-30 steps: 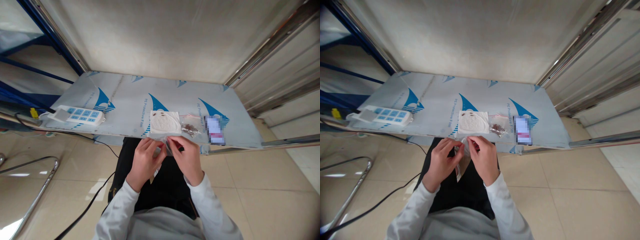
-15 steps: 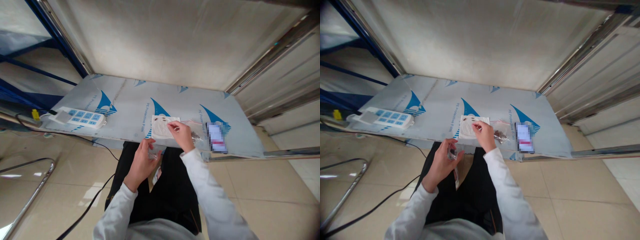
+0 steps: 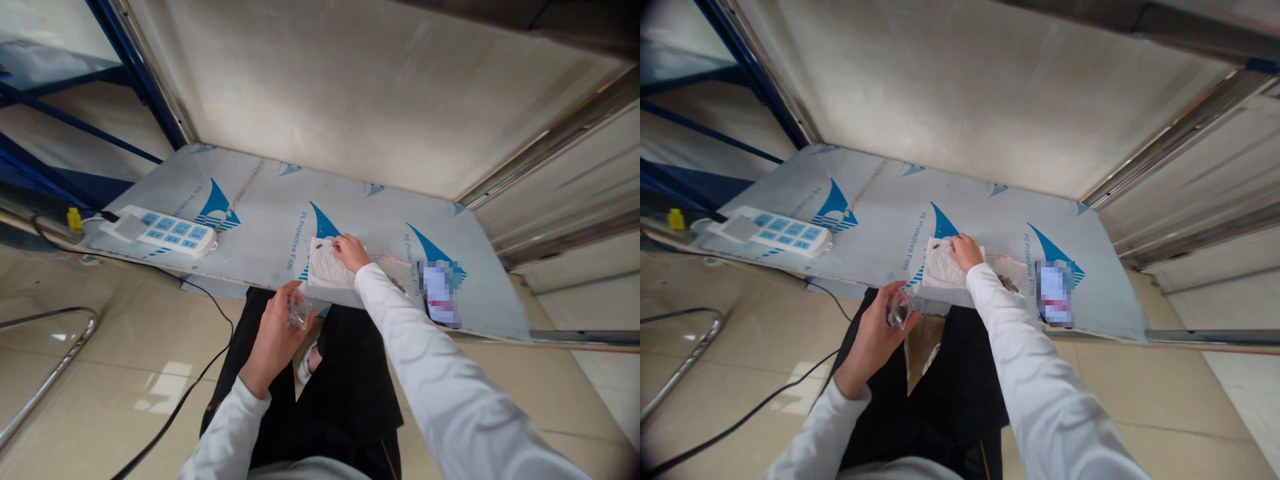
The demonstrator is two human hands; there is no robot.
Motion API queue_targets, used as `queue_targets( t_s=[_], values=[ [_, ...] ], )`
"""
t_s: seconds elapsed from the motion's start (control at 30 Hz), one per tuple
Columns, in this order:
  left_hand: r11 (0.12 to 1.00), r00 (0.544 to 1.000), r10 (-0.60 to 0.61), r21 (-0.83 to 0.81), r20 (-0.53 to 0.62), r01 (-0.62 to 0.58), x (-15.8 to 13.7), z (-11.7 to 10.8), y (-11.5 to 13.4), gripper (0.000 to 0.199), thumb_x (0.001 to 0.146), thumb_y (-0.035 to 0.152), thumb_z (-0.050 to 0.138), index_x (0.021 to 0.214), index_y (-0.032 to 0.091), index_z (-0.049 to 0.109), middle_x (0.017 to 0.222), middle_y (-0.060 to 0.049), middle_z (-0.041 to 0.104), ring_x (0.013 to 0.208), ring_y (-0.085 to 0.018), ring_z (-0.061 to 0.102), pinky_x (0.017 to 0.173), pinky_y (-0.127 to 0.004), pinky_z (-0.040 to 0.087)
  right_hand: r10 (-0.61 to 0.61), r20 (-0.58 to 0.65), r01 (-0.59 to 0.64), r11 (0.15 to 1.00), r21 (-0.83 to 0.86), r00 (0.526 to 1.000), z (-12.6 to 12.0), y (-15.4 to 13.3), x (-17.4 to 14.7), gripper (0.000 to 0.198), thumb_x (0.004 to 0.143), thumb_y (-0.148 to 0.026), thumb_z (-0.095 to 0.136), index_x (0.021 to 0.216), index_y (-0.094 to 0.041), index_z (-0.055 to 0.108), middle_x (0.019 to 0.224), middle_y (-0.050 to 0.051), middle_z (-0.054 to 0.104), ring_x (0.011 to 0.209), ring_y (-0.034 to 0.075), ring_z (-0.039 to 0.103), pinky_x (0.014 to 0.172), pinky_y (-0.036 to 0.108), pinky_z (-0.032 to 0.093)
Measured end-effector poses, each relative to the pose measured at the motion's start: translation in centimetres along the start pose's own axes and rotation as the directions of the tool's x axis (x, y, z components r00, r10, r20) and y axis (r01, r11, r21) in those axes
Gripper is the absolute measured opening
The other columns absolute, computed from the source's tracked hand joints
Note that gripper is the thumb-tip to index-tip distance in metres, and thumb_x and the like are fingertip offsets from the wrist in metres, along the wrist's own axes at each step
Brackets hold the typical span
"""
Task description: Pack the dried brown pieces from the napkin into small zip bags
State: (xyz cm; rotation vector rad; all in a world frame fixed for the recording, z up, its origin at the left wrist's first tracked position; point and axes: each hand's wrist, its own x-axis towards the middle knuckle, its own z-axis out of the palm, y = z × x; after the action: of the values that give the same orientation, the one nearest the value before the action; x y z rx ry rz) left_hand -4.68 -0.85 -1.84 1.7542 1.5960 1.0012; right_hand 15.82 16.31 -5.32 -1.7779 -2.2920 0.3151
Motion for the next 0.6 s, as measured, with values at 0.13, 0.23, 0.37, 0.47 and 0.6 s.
queue_targets(
  t_s=[0.13,0.23,0.37,0.47,0.6],
  values=[
    [1.0,1.0,0.014,0.025,0.017,-0.014,0.0,-0.3,0.1,0.048,0.078,0.027,0.068,0.12,0.022,0.046,0.095,-0.004,0.065,0.084,-0.02,0.064,0.077,-0.036,0.052,0.021,-0.002,-0.021,1.0,0.006,1.0,0.0,-0.1,0.5,0.018,0.079,-0.005,0.058,0.09,-0.013,0.069,0.092,0.011,0.068,0.085,0.017,0.061,0.081,0.027,0.044],
    [0.999,0.999,0.031,0.039,0.009,-0.031,0.0,-0.6,0.1,0.046,0.077,0.024,0.068,0.119,0.022,0.048,0.095,-0.004,0.065,0.085,-0.02,0.064,0.078,-0.035,0.053,-0.005,-0.007,0.006,0.999,0.04,1.0,-0.5,-0.7,1.0,0.017,0.081,-0.006,0.056,0.09,-0.013,0.069,0.089,0.009,0.069,0.079,0.015,0.062,0.076,0.026,0.045],
    [0.998,0.999,0.049,0.048,-0.001,-0.049,0.1,-0.8,-0.1,0.046,0.077,0.023,0.068,0.119,0.022,0.049,0.097,-0.005,0.066,0.086,-0.02,0.065,0.078,-0.035,0.053,-0.146,0.028,0.143,0.984,0.107,0.989,-0.9,-2.1,1.8,0.014,0.082,-0.01,0.06,0.089,-0.016,0.07,0.087,0.005,0.071,0.075,0.012,0.062,0.075,0.023,0.045],
    [0.998,0.999,0.042,0.046,-0.002,-0.042,0.0,-0.9,-0.2,0.045,0.077,0.023,0.068,0.119,0.022,0.049,0.101,-0.006,0.066,0.088,-0.021,0.064,0.079,-0.035,0.052,-0.229,0.072,0.219,0.967,0.126,0.971,-0.9,-2.8,2.3,0.015,0.078,-0.005,0.063,0.081,-0.016,0.072,0.08,0.003,0.071,0.075,0.012,0.062,0.075,0.022,0.044],
    [0.999,1.0,0.009,0.041,0.011,-0.01,-0.1,-1.3,-0.3,0.045,0.078,0.023,0.067,0.119,0.023,0.048,0.097,-0.004,0.066,0.085,-0.02,0.064,0.079,-0.035,0.052,-0.264,0.084,0.252,0.959,0.131,0.961,-0.9,-3.0,2.2,0.017,0.078,-0.003,0.061,0.082,-0.016,0.072,0.082,0.006,0.071,0.079,0.015,0.063,0.078,0.025,0.044]
  ],
)
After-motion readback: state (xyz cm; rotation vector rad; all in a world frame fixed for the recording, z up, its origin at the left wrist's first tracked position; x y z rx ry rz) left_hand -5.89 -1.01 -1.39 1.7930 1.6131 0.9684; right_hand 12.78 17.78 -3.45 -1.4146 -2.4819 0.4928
